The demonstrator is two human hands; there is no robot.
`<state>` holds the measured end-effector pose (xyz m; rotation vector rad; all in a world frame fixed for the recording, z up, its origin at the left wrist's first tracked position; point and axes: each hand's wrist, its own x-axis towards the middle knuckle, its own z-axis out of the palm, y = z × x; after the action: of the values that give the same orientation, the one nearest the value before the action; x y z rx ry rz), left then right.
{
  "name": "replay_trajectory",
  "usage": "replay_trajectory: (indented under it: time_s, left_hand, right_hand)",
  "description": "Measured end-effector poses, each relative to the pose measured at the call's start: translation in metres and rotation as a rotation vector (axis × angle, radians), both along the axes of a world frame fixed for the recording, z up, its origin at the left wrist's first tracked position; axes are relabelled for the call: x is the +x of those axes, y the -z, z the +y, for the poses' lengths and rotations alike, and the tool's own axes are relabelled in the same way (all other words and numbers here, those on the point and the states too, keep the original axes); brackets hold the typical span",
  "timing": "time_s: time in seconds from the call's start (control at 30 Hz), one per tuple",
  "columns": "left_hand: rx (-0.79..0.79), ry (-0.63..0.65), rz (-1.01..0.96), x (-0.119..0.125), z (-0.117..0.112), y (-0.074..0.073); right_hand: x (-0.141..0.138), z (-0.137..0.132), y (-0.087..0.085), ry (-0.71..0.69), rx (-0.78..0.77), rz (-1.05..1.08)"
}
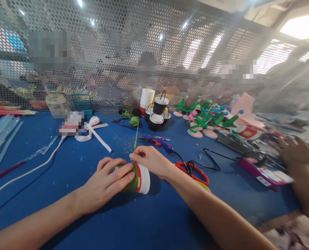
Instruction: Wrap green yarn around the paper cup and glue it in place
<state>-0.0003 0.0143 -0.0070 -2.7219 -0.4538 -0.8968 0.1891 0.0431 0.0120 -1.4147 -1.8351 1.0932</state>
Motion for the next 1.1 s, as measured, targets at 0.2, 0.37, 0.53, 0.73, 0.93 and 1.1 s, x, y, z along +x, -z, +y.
replay_trajectory:
  time_s: [0.2,0.37,0.53,0.73,0.93,1.1]
  left_hand:
    - [0.033,0.012,0.030,-0.0006,0.0028,-0.0034]
    - [0.046,0.017,0.050,-0.0014,0.0033,-0.0060]
    - [-0.014,-0.040,0.032,-0.0008,0.0048,-0.0040]
    - [-0.203,-0.105,0.038,-0.0021,0.0078,-0.0024]
    - [-0.307,-0.096,0.027,-0.0032,0.0076,-0.0026]
    - [-0.339,-0.100,0.011,-0.0032,0.0080,-0.0034]
  right_hand:
    - [0.0001,-0.0005,0.0006,-0.032,0.001,-0.056]
    - [-0.0004,-0.0013,0.0012,-0.050,0.003,-0.087]
    - [-0.0035,-0.0023,-0.0008,-0.027,0.049,-0.120]
    - [-0.0085,-0.0077,-0.0072,0.021,0.106,-0.142]
    - [-0.0080,-0.0095,-0.0068,0.032,0.184,-0.135]
    - [-0.0082,-0.0100,-0.0036,0.020,0.250,-0.097]
